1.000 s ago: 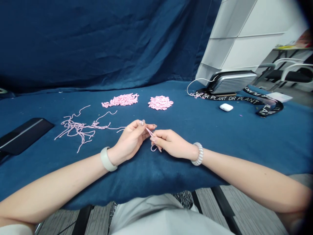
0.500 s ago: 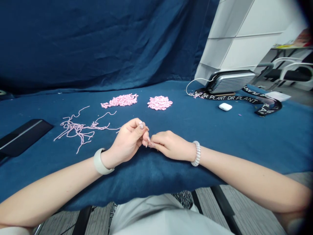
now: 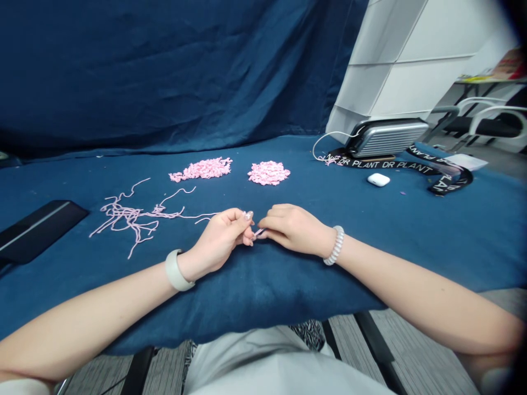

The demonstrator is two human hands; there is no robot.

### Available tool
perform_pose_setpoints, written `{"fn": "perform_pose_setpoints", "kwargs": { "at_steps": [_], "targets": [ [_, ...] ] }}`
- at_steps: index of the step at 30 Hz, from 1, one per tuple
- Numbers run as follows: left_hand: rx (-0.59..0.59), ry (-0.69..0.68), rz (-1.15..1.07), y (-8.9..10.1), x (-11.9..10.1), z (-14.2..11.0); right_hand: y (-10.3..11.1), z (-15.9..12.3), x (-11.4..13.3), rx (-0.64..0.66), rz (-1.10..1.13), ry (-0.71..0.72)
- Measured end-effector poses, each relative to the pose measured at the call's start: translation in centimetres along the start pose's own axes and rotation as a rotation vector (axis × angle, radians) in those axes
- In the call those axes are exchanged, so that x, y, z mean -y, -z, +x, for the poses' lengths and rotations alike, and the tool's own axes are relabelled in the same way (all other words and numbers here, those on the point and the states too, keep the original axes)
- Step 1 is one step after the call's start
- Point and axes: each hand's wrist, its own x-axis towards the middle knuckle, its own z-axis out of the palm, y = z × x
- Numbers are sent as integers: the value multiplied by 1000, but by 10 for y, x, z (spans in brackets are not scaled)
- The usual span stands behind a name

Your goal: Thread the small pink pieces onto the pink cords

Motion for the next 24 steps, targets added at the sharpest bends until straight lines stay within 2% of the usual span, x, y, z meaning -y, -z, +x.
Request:
{"fn": "perform_pose_setpoints", "kwargs": {
  "at_steps": [2,4,6,8,11,14,21,24],
  "targets": [
    [14,21,43,2,6,1,1,-2,2,-15,89,11],
    [48,26,107,3,12,1,2,-3,6,-65,219,-35],
    [110,37,164,5,15,1,4,-3,9,-125,369,-99],
    [184,58,200,6,15,1,4,-2,12,-133,489,-99],
    [281,87,246,9,13,2,4,-1,14,-35,511,-42],
    [337,97,308,10,9,3,2,-1,14,50,480,-89],
    [424,139,335,11,5,4,1,2,12,157,549,-123],
    [438,164,335,12,5,4,-1,2,15,158,581,-138]
  ]
}}
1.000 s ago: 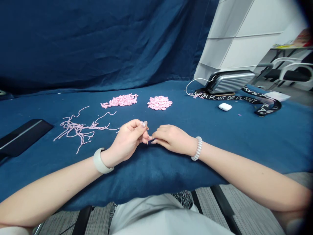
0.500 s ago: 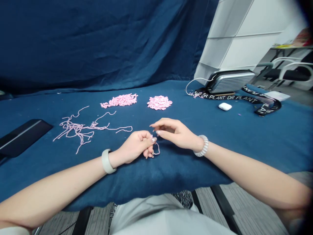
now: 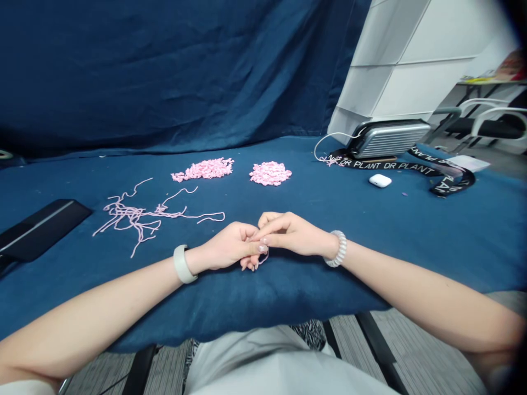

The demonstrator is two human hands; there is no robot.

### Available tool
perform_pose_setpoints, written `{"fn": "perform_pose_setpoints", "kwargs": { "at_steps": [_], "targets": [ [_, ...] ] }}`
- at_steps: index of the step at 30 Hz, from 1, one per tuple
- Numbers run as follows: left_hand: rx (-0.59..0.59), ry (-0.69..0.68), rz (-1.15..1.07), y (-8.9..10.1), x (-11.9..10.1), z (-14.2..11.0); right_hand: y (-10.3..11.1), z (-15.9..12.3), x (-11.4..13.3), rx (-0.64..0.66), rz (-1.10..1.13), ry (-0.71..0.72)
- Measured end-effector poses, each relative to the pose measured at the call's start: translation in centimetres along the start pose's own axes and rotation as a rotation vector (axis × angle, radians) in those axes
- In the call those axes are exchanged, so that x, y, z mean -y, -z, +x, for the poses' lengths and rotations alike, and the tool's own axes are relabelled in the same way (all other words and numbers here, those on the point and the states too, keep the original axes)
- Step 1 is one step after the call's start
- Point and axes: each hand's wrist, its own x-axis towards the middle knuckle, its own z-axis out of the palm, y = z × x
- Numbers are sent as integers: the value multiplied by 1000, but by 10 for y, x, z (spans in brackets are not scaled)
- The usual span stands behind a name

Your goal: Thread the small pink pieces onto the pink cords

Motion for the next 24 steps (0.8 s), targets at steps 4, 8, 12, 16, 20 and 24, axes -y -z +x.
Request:
{"fn": "perform_pose_setpoints", "kwargs": {
  "at_steps": [4,8,12,16,20,24],
  "targets": [
    [-21,-6,-28,-1,0,0,-6,-1,4,-125,22,15],
    [-96,-11,-85,-2,2,2,-12,-1,4,-347,-82,70],
    [-121,-12,-129,-1,7,5,-16,0,0,-483,-202,125],
    [-106,-28,-153,1,11,6,-19,1,-5,-565,-288,176],
    [-113,-18,-164,1,11,6,-20,2,-7,-614,-331,189],
    [-137,-23,-184,-1,10,4,-19,2,-7,-594,-285,147]
  ]
}}
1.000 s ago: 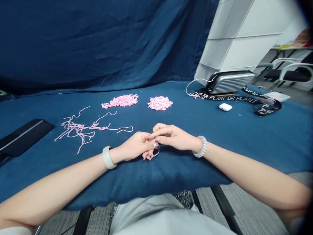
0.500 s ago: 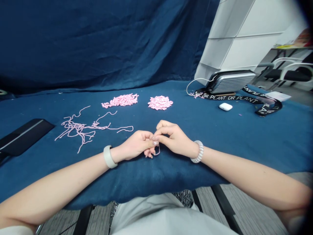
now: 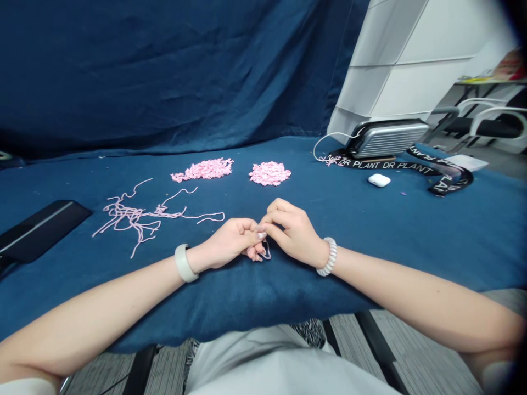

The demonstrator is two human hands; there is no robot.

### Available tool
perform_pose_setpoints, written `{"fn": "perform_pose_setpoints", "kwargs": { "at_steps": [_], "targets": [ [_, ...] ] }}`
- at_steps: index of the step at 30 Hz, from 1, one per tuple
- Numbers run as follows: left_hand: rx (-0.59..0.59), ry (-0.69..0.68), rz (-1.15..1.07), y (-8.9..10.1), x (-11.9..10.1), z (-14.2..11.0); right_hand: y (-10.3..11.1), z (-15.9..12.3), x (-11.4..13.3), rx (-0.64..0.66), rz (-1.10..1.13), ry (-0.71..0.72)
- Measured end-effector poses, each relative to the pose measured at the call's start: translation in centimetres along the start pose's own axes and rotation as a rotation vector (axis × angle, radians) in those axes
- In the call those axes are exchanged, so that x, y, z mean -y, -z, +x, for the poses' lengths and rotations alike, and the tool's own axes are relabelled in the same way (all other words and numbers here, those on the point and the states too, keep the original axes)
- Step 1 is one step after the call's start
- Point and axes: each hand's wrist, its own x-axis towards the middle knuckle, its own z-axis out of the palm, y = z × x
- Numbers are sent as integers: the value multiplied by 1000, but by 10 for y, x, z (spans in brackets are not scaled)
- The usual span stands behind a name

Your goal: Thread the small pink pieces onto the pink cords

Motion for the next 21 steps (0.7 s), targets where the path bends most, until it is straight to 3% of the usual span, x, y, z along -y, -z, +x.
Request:
{"fn": "perform_pose_setpoints", "kwargs": {
  "at_steps": [4,7,11,21],
  "targets": [
    [-47,-73,-10,-3,-4,-1,1,3,1,106,146,-130],
    [-76,-145,-91,-6,-8,-3,2,6,6,308,314,-215],
    [-88,-245,-120,-7,-11,-5,3,7,12,561,469,-203],
    [-198,-343,151,-12,-22,-14,5,6,9,658,476,-189]
  ]
}}
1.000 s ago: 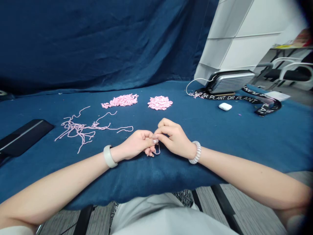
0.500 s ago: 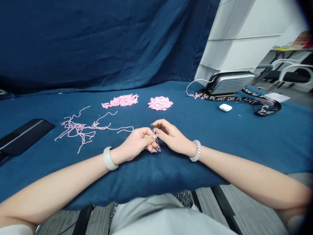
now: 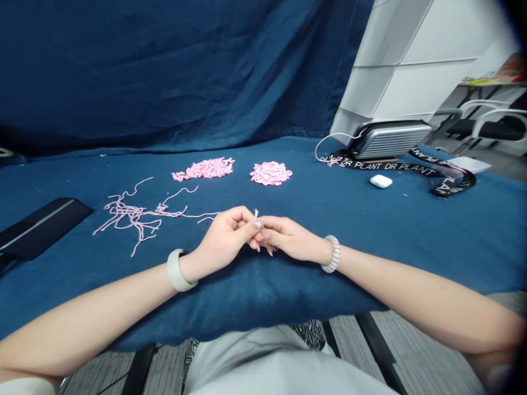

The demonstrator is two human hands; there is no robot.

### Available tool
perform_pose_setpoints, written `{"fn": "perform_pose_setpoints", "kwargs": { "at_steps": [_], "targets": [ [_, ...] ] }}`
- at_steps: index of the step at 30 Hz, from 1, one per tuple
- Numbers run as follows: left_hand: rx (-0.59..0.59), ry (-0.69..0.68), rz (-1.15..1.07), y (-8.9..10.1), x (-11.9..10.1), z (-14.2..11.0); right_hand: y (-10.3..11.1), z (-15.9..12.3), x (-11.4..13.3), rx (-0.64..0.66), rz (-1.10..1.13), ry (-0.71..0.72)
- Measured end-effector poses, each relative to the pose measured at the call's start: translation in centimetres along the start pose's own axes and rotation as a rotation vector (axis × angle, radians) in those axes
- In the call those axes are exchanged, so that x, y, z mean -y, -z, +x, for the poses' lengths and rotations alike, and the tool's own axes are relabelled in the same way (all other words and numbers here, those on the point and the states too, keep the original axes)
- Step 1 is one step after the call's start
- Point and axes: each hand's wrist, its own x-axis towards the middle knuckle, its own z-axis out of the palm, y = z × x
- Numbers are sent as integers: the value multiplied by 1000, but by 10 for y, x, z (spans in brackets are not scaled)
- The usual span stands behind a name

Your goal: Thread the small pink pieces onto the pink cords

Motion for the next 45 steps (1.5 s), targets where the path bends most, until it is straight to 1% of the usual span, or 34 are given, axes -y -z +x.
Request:
{"fn": "perform_pose_setpoints", "kwargs": {
  "at_steps": [3,6,8,10,15,18,22,26,30,33,36,38,40,42,45],
  "targets": [
    [-70,21,1,2,-3,1,1,-2,-1,-39,-73,-58],
    [-191,21,-13,5,-3,5,2,-4,-3,-48,-176,-112],
    [-261,10,-26,8,-2,7,2,-5,-4,-37,-242,-88],
    [-281,14,-51,9,-1,9,3,-4,-4,-31,-316,-44],
    [-243,42,-56,4,-4,5,8,-1,-8,-66,-520,59],
    [-219,68,-64,-1,-8,0,13,-1,-10,-107,-568,108],
    [-163,152,-139,-9,-13,-6,20,-2,-10,-117,-579,120],
    [-66,223,-198,-13,-14,-11,24,-2,-11,-128,-628,110],
    [23,204,-188,-12,-12,-13,25,-1,-15,-149,-658,142],
    [53,192,-172,-11,-9,-12,26,-1,-18,-151,-688,141],
    [50,222,-143,-10,-6,-10,27,-1,-19,-161,-709,137],
    [9,267,-115,-10,-5,-8,29,-1,-18,-182,-704,128],
    [-42,316,-94,-9,-5,-6,32,-2,-17,-217,-687,97],
    [-69,351,-87,-9,-4,-5,34,-3,-15,-256,-665,60],
    [-72,349,-77,-8,-1,-4,35,-5,-13,-300,-631,38]
  ]
}}
